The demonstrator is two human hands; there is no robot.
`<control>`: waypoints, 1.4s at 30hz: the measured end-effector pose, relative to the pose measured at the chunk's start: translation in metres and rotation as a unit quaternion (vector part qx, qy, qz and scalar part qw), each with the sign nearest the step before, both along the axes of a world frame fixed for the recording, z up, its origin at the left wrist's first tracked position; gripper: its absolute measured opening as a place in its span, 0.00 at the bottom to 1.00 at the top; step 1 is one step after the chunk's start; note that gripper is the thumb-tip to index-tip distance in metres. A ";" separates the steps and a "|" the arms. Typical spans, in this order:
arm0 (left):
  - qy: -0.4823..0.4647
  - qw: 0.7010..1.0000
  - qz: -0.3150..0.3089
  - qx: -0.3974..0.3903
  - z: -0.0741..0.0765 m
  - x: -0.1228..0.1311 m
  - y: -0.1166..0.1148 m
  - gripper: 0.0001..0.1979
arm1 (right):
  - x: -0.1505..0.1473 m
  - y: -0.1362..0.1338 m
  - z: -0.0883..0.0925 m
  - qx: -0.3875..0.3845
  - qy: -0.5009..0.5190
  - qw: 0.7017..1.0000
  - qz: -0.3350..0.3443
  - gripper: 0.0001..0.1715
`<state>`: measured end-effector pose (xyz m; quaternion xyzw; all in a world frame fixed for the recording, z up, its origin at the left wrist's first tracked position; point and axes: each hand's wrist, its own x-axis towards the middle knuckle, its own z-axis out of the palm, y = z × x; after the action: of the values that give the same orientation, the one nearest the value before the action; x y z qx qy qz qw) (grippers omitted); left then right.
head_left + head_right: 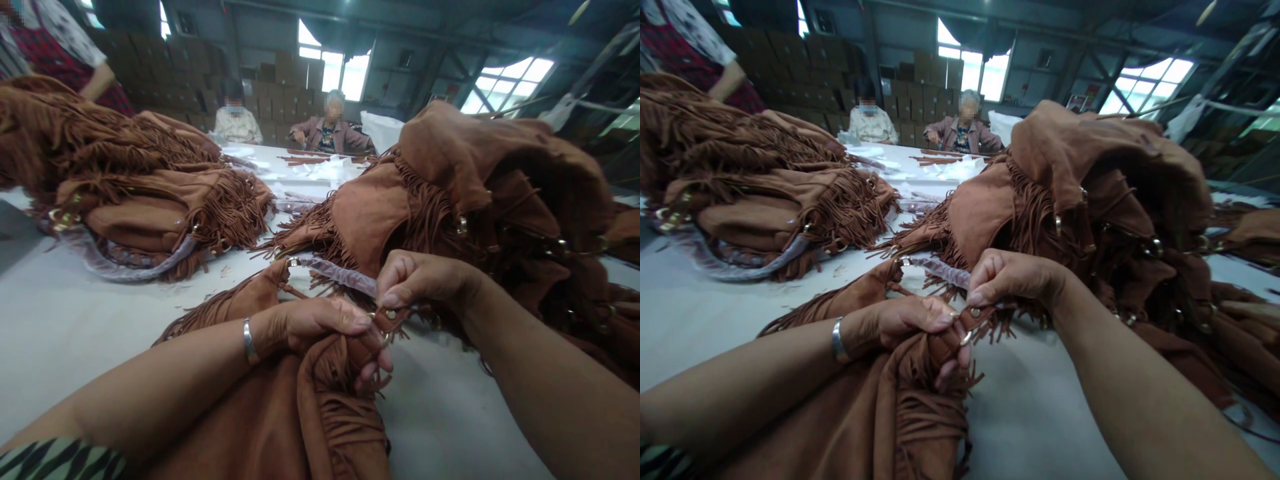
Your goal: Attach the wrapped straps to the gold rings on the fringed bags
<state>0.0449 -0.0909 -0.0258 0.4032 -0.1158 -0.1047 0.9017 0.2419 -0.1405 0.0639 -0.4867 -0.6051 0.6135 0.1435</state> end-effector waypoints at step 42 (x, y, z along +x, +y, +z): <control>0.079 0.591 0.303 0.744 0.051 -0.105 -0.036 0.45 | 0.027 -0.051 -0.072 0.151 0.307 0.787 -0.513 0.17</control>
<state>-0.0602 -0.1269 0.0255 0.9355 0.2032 0.0930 0.2735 0.2689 -0.1918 -0.0082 -0.4839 -0.2757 0.4672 0.6867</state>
